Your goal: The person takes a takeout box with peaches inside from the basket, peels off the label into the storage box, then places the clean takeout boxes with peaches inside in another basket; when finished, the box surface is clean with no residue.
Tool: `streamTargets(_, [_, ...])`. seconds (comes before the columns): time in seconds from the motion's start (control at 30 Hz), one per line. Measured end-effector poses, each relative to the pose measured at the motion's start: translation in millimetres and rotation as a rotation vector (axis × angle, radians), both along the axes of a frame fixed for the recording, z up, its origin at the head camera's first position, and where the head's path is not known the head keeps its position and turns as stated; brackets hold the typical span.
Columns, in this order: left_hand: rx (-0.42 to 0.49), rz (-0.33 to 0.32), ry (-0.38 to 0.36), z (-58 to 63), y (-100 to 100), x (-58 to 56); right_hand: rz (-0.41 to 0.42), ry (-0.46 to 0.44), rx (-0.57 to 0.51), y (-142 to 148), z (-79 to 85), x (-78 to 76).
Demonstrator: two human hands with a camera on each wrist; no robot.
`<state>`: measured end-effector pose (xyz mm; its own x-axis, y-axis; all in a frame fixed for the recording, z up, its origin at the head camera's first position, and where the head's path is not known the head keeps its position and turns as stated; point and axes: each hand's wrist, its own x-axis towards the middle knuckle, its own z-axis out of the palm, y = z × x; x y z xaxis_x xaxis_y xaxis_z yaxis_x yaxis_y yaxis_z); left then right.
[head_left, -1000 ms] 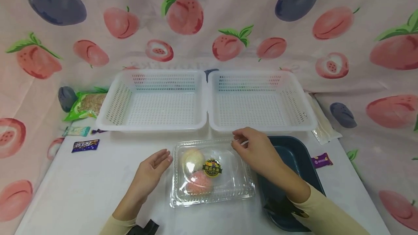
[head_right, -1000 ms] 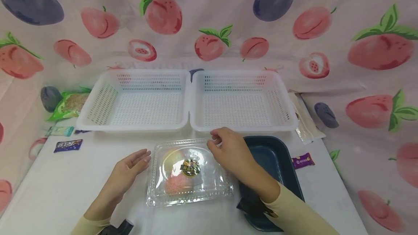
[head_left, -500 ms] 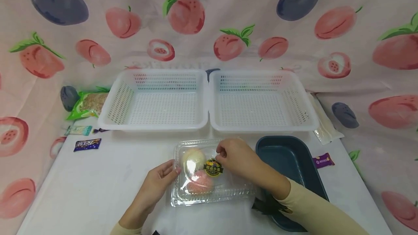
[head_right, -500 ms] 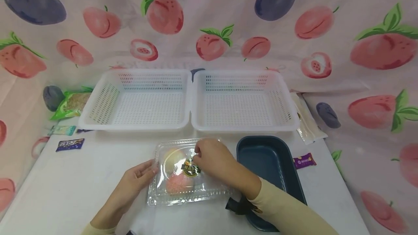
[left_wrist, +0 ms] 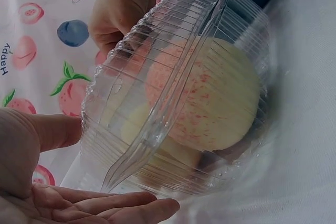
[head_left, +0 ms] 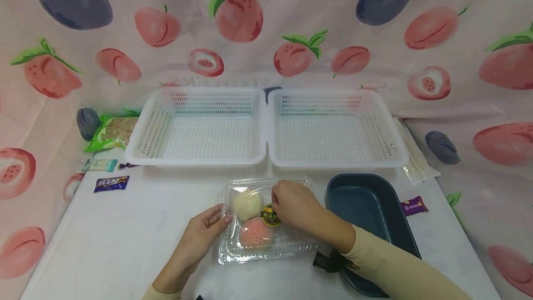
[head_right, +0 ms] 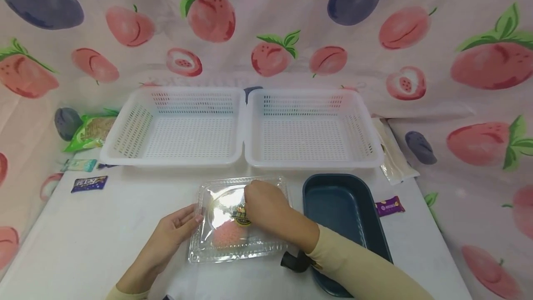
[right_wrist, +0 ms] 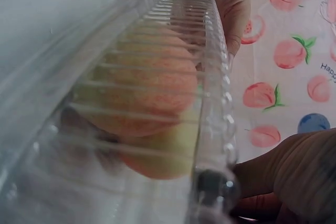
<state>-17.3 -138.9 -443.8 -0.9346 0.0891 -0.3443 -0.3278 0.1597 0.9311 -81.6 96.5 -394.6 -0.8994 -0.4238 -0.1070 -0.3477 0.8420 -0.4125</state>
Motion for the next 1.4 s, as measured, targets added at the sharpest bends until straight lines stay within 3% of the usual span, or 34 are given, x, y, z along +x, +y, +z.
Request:
streamTargets(0.3, [-0.024, -0.009, 0.012, -0.1, 0, 0.2, -0.015, 0.060, 0.113, -1, 2.5, 13.7])
streamTargets(0.57, [-0.013, 0.000, 0.007, 0.0, 0, 0.0, 0.001, 0.133, 0.116, -1, -2.2, 15.6])
streamTargets(0.9, [-0.036, -0.018, 0.021, -3.2, -2, -2.5, -0.032, 0.035, 0.104, -2, 0.3, 9.4])
streamTargets(1.4, [-0.035, -0.008, 0.020, -3.7, -2, -1.6, -0.032, -0.021, 0.079, -1, 1.6, 5.7])
